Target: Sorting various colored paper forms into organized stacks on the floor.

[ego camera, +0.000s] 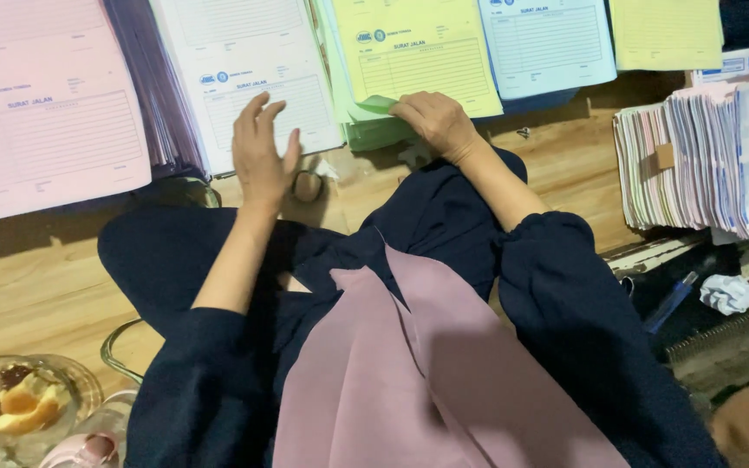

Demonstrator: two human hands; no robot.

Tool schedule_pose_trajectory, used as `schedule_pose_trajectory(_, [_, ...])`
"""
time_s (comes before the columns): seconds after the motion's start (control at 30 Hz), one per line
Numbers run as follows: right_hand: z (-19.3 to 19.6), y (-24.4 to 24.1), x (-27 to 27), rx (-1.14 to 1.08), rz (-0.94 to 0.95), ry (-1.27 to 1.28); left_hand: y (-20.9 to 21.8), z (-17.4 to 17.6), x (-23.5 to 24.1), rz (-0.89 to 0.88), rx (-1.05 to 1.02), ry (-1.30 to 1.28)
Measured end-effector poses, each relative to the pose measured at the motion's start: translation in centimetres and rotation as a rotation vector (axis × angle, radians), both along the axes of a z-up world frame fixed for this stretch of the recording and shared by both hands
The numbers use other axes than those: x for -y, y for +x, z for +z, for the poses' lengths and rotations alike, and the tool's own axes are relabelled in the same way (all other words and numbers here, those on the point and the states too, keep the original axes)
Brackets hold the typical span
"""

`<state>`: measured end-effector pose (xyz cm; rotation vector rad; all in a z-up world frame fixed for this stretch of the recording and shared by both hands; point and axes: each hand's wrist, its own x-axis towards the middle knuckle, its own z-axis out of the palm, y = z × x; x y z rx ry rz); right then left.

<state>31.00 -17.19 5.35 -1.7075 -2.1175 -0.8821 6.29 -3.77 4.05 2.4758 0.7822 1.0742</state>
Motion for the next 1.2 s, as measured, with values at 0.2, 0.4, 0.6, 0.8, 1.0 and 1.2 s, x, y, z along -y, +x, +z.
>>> schedule_pose_trajectory(0.2, [0.2, 0.3, 0.8, -0.247, -0.09, -0.181, -6.7, 1.4, -2.4, 0.054, -0.107, -0.122])
schedule_pose_trajectory(0.4, [3.2, -1.8, -0.5, -0.269, -0.009, -0.109, -10.0, 0.9, -1.8, 0.059, -0.088, -0.222])
schedule_pose_trajectory(0.6, [2.5, -7.1, -6.2, -0.023, 0.039, -0.012, -9.1, 0.5, -1.4, 0.071, -0.06, -0.197])
schedule_pose_trajectory(0.8, [-0.5, -13.3, -12.3, 0.029, 0.096, -0.049, -11.2, 3.7, -1.0, 0.07, 0.086, -0.154])
schedule_pose_trajectory(1.0, [-2.9, -16.6, -14.3, -0.007, 0.13, -0.088, -18.9, 4.9, -6.2, 0.281, 0.103, 0.044])
schedule_pose_trajectory(1.2, [-5.2, -17.1, -13.1, -0.126, 0.104, -0.384, -29.0, 0.4, -13.8, 0.636, -0.403, 0.075])
